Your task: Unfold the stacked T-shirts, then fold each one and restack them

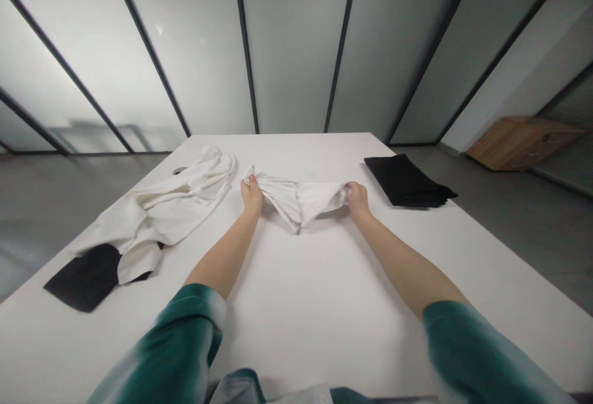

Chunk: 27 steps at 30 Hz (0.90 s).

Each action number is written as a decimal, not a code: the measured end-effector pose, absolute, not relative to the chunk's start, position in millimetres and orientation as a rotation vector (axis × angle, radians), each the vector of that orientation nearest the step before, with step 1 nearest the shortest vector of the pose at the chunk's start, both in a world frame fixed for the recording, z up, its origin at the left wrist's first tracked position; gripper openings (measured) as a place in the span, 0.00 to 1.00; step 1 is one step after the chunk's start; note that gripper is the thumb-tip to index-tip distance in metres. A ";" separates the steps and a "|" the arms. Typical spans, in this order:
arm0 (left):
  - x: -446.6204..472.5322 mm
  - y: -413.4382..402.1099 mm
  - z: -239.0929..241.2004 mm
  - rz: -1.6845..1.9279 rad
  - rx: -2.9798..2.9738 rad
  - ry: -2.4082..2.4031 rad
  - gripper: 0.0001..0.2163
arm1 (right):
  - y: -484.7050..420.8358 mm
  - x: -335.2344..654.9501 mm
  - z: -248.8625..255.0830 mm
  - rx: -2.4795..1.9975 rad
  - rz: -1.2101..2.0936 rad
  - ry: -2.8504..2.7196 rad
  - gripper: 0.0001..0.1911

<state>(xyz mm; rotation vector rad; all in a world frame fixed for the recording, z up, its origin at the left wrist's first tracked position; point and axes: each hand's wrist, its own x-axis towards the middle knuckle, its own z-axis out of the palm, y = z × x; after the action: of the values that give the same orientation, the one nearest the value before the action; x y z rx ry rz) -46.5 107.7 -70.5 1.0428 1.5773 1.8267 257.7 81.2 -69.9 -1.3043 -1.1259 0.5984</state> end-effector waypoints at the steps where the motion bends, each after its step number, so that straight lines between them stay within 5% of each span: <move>1: -53.7 109.4 -69.7 1.822 0.989 1.648 0.07 | 84.9 264.0 -69.4 -1.280 0.628 -1.029 0.14; 7: -67.2 104.2 -65.0 1.805 1.260 1.871 0.10 | 89.3 287.2 -68.2 -1.273 0.502 -0.852 0.13; 15: -31.6 77.0 -58.5 0.803 2.320 1.535 0.12 | 63.3 251.1 -67.8 -1.365 0.219 -2.149 0.16; 21: -31.4 71.6 -56.4 0.816 2.375 1.608 0.21 | 62.4 242.9 -72.2 -1.603 -0.096 -2.195 0.23; 27: -16.7 58.8 -46.6 0.635 2.564 1.392 0.21 | 55.8 247.2 -56.7 -1.399 -0.050 -2.322 0.15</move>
<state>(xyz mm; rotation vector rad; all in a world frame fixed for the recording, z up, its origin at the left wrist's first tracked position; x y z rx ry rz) -16.7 58.8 -46.6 2.5638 1.3918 0.6348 247.2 55.8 -56.7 -1.3986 -2.3221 -0.0503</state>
